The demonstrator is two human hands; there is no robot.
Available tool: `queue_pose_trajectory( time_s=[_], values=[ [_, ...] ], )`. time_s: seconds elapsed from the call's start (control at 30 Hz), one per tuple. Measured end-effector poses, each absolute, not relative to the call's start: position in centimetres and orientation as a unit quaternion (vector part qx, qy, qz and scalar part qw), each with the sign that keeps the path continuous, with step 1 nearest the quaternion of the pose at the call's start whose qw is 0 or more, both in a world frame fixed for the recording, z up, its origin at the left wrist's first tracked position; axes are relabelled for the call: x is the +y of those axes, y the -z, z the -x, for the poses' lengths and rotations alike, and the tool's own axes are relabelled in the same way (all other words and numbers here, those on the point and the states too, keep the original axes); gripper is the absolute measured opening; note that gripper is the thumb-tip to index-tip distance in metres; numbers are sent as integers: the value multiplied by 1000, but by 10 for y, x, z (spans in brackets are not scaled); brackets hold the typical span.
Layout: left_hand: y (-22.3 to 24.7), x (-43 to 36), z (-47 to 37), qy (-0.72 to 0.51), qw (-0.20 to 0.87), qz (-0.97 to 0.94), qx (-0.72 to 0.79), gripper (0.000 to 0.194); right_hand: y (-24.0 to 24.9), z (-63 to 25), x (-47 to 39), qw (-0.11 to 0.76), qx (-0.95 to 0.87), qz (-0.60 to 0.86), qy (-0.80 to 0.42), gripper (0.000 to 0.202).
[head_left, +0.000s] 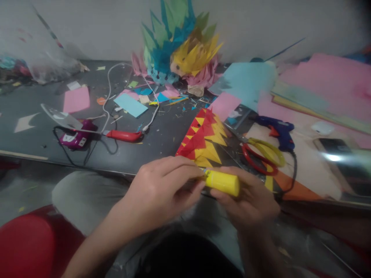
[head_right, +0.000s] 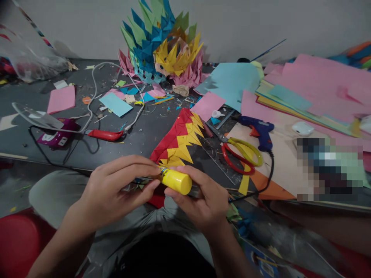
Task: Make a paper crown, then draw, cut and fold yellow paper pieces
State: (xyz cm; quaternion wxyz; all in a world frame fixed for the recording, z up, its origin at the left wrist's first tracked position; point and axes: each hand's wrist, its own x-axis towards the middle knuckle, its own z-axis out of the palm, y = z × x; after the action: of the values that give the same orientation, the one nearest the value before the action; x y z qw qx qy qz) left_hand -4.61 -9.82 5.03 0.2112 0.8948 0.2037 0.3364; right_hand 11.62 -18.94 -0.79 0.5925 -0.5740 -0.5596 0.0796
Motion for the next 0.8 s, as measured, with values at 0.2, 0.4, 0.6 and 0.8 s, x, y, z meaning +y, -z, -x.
queue_pose_trajectory(
  time_s=[0.2,0.4,0.6,0.8],
  values=[
    [-45,-99,43,-314,158,-915,196,9,1,-116,-188,554,-585,589,-55,42],
    [-44,-97,41,-293,182,-917,200,9,4,-117,-188,559,-589,581,-61,42],
    [-43,-97,39,-324,215,-900,196,6,9,-119,-190,558,-585,585,-67,40],
    [-41,-97,39,-334,232,-892,197,4,10,-118,-191,569,-573,585,-76,39]
  ],
)
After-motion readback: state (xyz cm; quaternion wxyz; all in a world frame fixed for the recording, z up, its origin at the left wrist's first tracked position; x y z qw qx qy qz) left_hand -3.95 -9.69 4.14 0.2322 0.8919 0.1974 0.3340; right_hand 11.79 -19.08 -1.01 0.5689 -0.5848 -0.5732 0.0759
